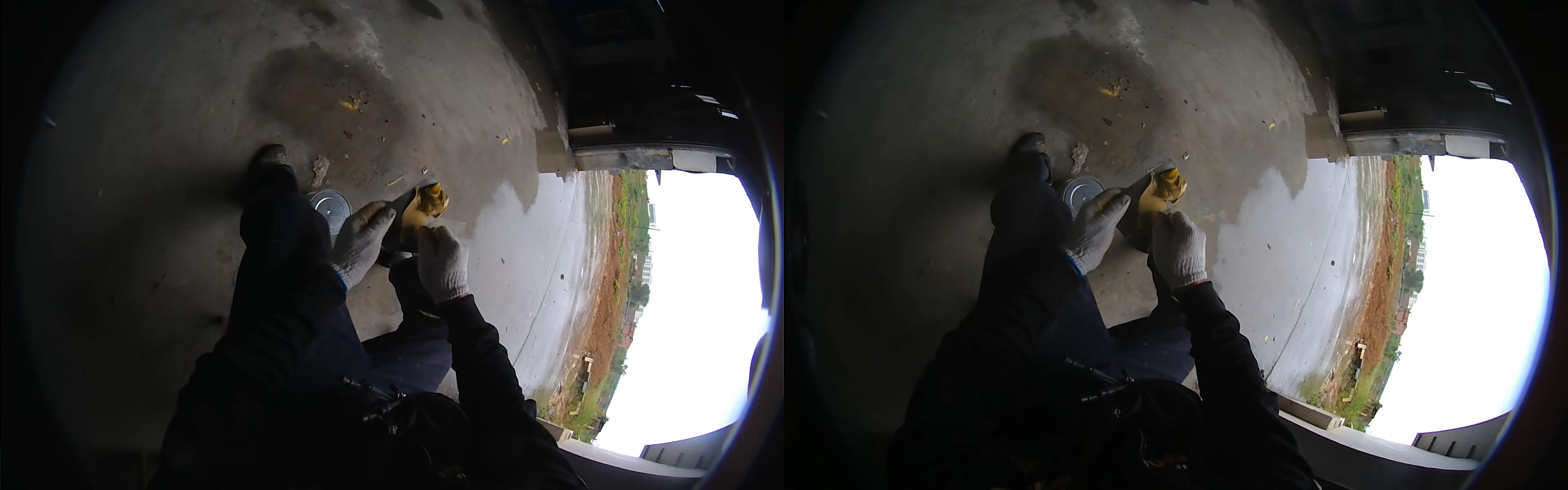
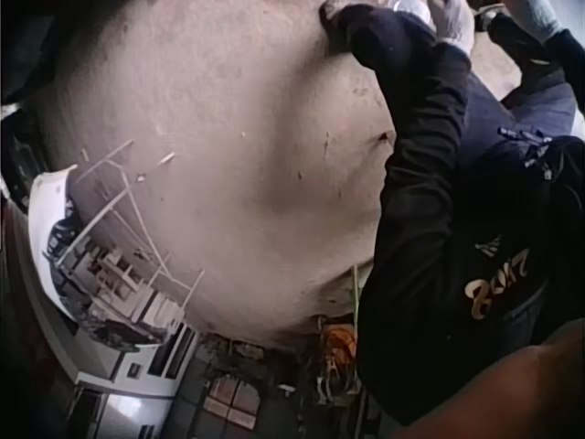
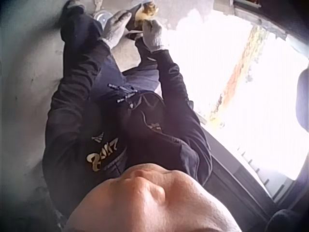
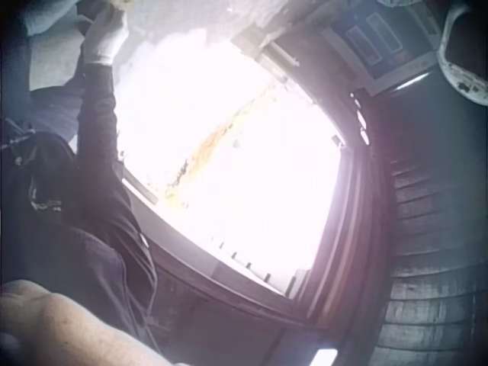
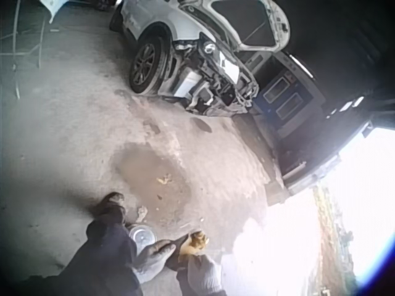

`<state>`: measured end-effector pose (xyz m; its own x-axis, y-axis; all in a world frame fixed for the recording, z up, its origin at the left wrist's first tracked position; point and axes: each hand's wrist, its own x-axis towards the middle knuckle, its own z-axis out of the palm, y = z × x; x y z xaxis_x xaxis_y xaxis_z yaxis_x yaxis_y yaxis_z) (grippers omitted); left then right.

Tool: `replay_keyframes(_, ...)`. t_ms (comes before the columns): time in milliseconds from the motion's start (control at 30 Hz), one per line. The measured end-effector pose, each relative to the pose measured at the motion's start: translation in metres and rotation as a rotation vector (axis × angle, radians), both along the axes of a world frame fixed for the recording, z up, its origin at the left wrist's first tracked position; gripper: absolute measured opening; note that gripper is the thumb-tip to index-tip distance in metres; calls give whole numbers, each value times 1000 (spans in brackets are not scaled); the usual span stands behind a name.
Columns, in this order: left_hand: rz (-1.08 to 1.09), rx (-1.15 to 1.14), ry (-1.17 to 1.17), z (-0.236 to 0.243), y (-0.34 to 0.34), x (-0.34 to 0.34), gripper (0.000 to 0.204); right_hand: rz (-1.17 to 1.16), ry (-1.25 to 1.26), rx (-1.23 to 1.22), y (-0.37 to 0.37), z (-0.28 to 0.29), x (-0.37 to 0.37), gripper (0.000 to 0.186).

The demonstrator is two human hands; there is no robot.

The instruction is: The person scoops yellow body filler from a can onto a metal spreader and applies it to a damaged area on the side of a white car. They smooth the filler over the panel using the spreader and a sanding block.

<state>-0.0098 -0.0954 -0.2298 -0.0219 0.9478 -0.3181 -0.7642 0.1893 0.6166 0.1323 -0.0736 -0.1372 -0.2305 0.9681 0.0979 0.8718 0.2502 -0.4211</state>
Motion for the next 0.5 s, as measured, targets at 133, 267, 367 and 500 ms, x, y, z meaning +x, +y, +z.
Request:
replay_keyframes(133, 8, 8, 43, -6, 1, 2, 21, 8, -47, 34, 1, -4, 1, 27)
replay_keyframes(267, 11, 4, 57, -6, 0, 5, 20, 41, -108, 65, 0, -7, 3, 26)
replay_keyframes(367, 28, 9, 72, -10, 1, 7, 20, 164, -241, 81, -5, 5, -7, 28)
replay_keyframes(500, 49, 11, 70, -7, -1, 7, 21, 29, -278, 16, -11, 12, -11, 28)
